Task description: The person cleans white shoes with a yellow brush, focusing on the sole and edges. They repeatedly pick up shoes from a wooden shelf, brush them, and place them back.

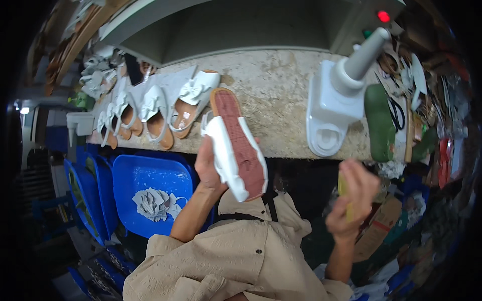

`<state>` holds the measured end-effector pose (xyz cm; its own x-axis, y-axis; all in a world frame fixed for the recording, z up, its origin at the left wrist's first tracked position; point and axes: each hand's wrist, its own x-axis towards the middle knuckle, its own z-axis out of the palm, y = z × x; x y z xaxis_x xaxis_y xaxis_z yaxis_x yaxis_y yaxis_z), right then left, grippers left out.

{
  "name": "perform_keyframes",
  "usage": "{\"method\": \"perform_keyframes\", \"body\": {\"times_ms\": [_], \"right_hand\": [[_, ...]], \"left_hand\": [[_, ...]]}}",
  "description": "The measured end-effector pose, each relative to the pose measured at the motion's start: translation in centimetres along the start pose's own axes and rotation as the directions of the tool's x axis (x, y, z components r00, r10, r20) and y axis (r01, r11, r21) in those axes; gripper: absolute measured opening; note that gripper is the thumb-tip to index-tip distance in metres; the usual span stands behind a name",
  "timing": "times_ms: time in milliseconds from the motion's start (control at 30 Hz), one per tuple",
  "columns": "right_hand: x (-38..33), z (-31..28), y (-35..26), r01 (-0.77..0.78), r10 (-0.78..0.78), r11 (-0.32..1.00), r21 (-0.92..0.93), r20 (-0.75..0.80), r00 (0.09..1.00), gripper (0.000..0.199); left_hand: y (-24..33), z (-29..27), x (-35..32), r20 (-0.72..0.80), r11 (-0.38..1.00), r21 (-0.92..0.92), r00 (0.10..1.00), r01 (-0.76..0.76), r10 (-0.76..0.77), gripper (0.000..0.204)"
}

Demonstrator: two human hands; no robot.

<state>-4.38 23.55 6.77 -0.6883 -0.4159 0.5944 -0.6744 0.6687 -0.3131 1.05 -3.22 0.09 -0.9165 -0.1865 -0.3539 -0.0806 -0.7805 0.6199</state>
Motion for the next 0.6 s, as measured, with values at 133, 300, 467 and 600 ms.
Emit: {"method": "perform_keyframes", "body": {"times_ms": [133,300,467,600], "right_hand": [[-1.3,-2.9,5.1,-0.603,0.61,0.619,0.503,0.176,0.773,0.038],[0.5,-1.0,8.4,-0.588,0.45,0.66,0.467,0.381,0.808,0.019],[3.2,1.0,8.4,-0.406,0.188,0.82,0.404,0.479,0.857,0.019],[3.1,2.2,9.5,-0.347,0.074,0.829,0.439,0.528,0.846,0.022]], "left_hand": [[0.2,-0.8,0.3,0.168,0.997,0.03,0.983,0.075,-0.079,0.079],[-0.3,-1.6,1.3,0.223,0.996,-0.005,0.972,0.084,-0.081,0.075],[-0.4,-2.1,1.4,0.156,0.995,0.058,0.984,0.08,-0.088,0.076],[-0.3,-2.3,1.4,0.143,0.995,0.036,0.985,0.09,-0.094,0.078]]}}
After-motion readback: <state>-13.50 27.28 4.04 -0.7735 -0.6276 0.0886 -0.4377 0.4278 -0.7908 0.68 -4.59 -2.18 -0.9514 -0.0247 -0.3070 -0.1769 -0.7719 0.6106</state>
